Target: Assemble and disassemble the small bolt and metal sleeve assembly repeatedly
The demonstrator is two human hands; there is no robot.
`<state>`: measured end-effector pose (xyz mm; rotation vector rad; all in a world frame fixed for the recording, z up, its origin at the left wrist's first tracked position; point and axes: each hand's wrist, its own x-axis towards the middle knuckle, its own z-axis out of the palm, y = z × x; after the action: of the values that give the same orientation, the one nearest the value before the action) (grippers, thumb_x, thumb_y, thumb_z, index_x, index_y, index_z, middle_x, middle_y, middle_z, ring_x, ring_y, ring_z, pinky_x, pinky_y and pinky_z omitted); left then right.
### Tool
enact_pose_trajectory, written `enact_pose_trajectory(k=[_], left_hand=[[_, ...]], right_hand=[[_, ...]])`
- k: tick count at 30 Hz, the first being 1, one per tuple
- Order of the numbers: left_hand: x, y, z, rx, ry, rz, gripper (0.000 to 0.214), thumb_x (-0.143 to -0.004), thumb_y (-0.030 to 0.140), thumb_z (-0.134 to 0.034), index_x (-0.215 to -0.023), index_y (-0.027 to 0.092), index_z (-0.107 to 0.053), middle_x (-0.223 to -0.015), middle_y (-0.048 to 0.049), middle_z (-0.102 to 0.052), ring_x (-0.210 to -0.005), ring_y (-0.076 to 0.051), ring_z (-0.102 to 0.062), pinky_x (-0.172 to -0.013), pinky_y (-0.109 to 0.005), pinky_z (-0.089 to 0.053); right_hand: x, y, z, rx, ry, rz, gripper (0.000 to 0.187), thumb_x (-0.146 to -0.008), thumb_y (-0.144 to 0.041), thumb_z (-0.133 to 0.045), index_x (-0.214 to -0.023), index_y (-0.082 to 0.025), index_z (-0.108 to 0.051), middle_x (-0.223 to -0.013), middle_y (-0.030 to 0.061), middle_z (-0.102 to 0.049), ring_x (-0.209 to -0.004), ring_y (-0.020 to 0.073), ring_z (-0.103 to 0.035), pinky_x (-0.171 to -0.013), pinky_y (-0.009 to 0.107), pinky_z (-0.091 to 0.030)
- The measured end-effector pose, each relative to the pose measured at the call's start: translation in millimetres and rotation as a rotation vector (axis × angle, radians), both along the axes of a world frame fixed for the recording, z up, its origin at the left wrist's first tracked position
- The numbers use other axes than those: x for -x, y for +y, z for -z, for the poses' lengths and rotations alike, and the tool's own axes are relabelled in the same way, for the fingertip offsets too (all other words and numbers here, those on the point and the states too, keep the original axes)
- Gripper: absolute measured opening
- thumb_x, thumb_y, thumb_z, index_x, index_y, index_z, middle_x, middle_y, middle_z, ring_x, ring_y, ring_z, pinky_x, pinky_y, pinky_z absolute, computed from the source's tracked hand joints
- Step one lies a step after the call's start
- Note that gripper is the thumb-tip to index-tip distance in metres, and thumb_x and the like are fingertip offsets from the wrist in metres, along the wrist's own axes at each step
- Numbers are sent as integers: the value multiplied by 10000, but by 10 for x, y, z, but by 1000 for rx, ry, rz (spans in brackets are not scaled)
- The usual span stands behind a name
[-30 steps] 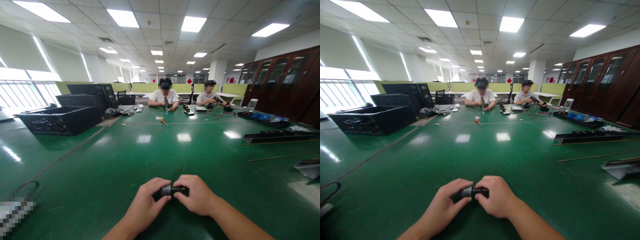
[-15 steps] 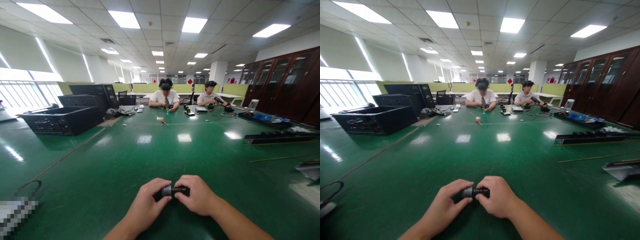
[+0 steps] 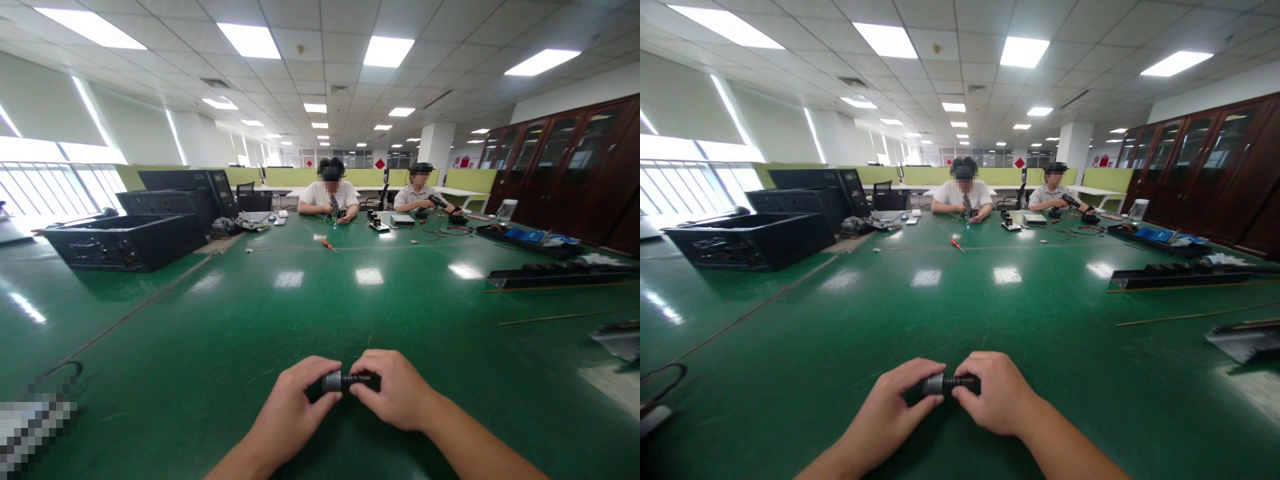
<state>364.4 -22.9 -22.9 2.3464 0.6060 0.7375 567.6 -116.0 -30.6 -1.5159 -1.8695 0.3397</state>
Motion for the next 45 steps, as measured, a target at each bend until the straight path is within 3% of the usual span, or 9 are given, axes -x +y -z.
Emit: enact_pose_trajectory(k=[45], left_hand=[[25, 17, -33, -40, 2, -24, 322, -783, 138, -714, -1074, 276, -705, -1017, -2, -742, -958, -191, -681, -887, -314, -529]], right_hand=[[-46, -4, 0, -31, -51, 43, 66, -823, -243, -669, -883, -223, -690, -803, -5, -672, -746, 156, -603, -697, 267, -402]])
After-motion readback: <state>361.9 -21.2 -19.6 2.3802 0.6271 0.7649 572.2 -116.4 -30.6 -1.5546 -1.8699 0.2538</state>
